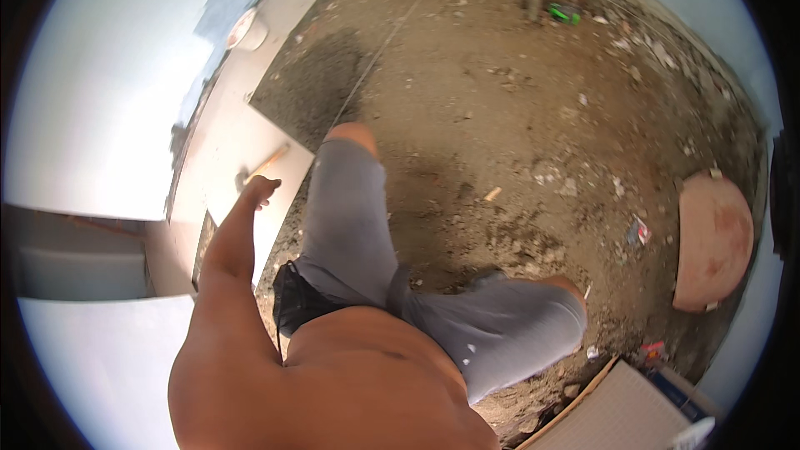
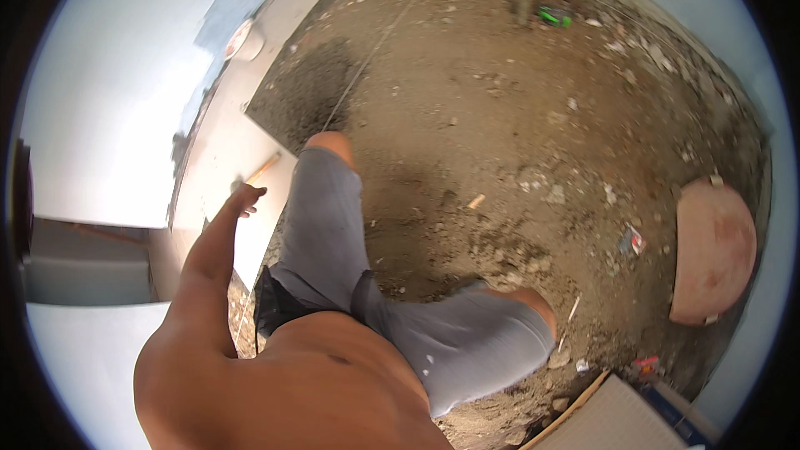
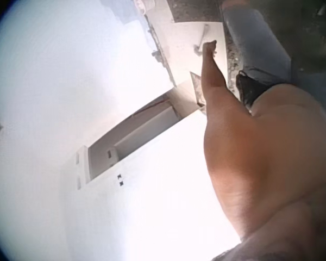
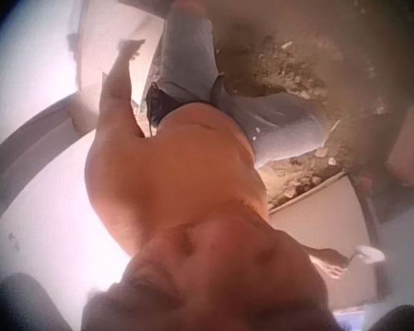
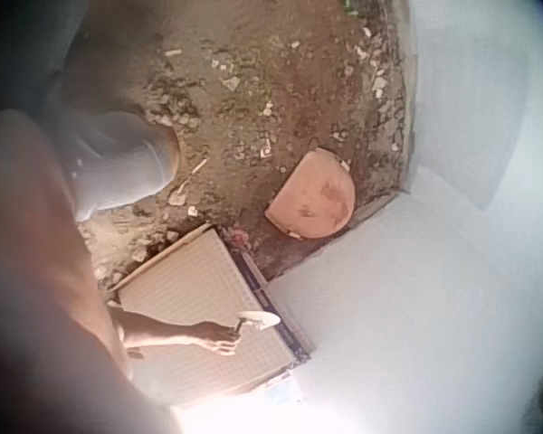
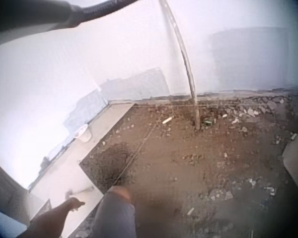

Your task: The person installs large white floor tiles on a prepared sand and cement base. They use a mallet to tap the tiles into place and a trowel to spread the base material.

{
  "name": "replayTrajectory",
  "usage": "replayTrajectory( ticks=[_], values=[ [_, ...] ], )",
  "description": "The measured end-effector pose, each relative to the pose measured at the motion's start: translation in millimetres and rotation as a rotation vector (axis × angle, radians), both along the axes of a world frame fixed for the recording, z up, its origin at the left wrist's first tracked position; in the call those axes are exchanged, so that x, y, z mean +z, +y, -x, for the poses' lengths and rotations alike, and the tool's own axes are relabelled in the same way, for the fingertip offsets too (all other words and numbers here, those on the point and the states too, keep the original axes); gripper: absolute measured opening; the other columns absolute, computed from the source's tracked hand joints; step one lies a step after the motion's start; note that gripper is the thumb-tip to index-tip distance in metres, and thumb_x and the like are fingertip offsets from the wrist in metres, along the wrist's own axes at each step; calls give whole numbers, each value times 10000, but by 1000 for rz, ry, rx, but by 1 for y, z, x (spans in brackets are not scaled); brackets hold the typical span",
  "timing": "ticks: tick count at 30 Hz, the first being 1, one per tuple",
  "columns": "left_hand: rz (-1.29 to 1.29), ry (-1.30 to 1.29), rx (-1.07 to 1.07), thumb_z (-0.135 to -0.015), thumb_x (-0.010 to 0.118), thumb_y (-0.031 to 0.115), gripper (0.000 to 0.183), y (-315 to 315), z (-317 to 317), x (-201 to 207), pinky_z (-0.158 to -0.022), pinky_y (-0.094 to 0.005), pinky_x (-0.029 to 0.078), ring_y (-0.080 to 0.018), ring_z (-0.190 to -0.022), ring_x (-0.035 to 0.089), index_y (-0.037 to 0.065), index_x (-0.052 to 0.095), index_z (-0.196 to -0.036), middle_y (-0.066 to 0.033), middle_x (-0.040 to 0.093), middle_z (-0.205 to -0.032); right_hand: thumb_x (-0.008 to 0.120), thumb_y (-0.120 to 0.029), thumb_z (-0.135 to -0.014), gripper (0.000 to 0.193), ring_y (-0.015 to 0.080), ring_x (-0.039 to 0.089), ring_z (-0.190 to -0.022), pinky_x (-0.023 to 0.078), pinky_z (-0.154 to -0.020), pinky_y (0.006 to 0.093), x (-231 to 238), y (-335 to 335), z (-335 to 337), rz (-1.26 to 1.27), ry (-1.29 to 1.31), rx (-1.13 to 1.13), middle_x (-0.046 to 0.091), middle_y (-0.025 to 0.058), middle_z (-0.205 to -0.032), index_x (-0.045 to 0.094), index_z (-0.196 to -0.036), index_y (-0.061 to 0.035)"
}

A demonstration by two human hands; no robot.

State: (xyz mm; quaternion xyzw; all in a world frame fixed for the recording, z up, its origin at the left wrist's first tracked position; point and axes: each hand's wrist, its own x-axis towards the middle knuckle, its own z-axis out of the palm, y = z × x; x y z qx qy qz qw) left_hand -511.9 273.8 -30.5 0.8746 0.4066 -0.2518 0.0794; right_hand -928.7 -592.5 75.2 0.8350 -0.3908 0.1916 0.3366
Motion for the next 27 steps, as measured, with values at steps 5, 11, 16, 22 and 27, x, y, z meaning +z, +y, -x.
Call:
replayTrajectory(
  ticks=[5, 11, 16, 22, 27],
  values=[
    [96, 11, 191, -887, 646, 468, 640, 49, 44, -48, -623, -479, 564, -400, -820, 699, -117, 618, -1147, -288, 671, -1063, 551, -255, -980, 419, 266, 651, -1013, 540, -860, 355, -195, -78, -32, -479, -132, 130, 638, 171, -1180, 539, -1298, 17],
    [115, -92, 408, -890, 620, 422, 602, 163, 98, -129, -983, -526, 448, -430, -1188, 564, -101, 608, -1188, -297, 570, -1296, 527, -211, -943, 391, 229, 546, -776, 467, -679, 377, -94, 79, -242, -1023, -175, 330, 566, 159, -954, 529, -1217, 67],
    [-79, -127, 867, -928, 496, 425, 675, 209, 68, -173, -1130, -534, 266, -374, -1447, 235, 58, 352, -1476, -203, 175, -1595, 515, -319, -995, 447, 163, 533, -683, 460, -580, 297, 21, 174, -374, -781, -42, 595, 551, 101, -872, 505, -1297, 11],
    [-448, -262, 1302, -973, 326, 532, 760, 235, 16, -267, -1202, -526, 59, -343, -1509, 47, 90, 141, -1563, -182, 69, -1628, 578, -262, -986, 388, 30, 448, -586, 366, -458, 213, 114, 425, -531, -975, 279, 517, 485, -5, -725, 537, -1303, -43],
    [-587, -214, 1279, -976, 205, 604, 790, 228, -2, -273, -1212, -514, 48, -337, -1504, 90, 70, 159, -1556, -178, 94, -1623, 573, -273, -987, 419, 113, 547, -663, 450, -565, 255, 102, 580, -623, -979, 447, 791, 595, 54, -893, 510, -1322, -29]
  ],
)
